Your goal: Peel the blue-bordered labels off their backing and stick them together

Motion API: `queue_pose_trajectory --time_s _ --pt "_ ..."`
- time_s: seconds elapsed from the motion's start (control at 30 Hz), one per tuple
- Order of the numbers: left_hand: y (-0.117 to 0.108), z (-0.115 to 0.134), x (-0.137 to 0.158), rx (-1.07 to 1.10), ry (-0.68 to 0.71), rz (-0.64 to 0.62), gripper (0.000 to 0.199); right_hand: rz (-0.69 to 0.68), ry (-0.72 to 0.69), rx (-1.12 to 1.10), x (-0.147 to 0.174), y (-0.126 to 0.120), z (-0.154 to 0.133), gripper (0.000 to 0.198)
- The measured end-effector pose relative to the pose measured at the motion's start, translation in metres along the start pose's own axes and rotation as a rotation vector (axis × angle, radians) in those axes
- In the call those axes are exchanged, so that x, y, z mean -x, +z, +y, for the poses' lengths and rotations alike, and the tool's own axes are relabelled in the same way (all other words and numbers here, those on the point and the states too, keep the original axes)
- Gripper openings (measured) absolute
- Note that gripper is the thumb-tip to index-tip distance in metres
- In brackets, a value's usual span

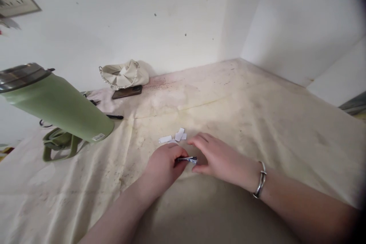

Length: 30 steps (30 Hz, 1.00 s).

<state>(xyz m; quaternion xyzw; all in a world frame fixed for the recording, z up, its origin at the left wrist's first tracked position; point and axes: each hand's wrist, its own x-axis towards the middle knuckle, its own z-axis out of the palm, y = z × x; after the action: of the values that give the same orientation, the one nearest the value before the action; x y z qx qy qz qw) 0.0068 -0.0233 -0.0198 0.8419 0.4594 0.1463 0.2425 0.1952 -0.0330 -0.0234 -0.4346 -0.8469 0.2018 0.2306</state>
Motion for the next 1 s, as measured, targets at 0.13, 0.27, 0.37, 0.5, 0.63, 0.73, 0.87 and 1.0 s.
queue_pose_trajectory --time_s 0.13,0.27,0.37,0.5,0.63,0.73,0.87,1.0 --pt "-0.002 0.0 0.0 -0.079 -0.016 0.014 0.015 -0.054 0.048 0.013 -0.001 0.002 0.006 0.043" --pt "-0.002 0.002 0.001 -0.15 -0.036 -0.011 0.014 -0.086 0.074 0.031 -0.002 0.002 0.006 0.033" --pt "-0.002 0.003 0.001 -0.15 -0.035 -0.015 0.012 -0.107 0.098 0.049 -0.002 0.002 0.005 0.026" --pt "-0.004 0.004 0.001 -0.149 -0.011 -0.007 0.016 -0.145 0.131 0.059 -0.001 0.002 0.004 0.012" --pt "-0.006 0.008 0.002 -0.196 -0.028 -0.007 0.018 -0.154 0.128 0.036 0.0 0.004 0.002 0.003" --pt "-0.005 0.01 0.002 -0.183 -0.058 -0.053 0.018 -0.141 0.133 -0.007 -0.001 0.004 0.0 0.006" --pt "-0.002 0.01 0.001 -0.169 -0.083 -0.062 0.015 -0.128 0.147 -0.054 -0.001 0.003 -0.003 0.013" --pt "-0.002 0.008 0.001 -0.135 -0.095 -0.057 0.019 -0.137 0.147 -0.062 0.0 0.003 -0.003 0.025"
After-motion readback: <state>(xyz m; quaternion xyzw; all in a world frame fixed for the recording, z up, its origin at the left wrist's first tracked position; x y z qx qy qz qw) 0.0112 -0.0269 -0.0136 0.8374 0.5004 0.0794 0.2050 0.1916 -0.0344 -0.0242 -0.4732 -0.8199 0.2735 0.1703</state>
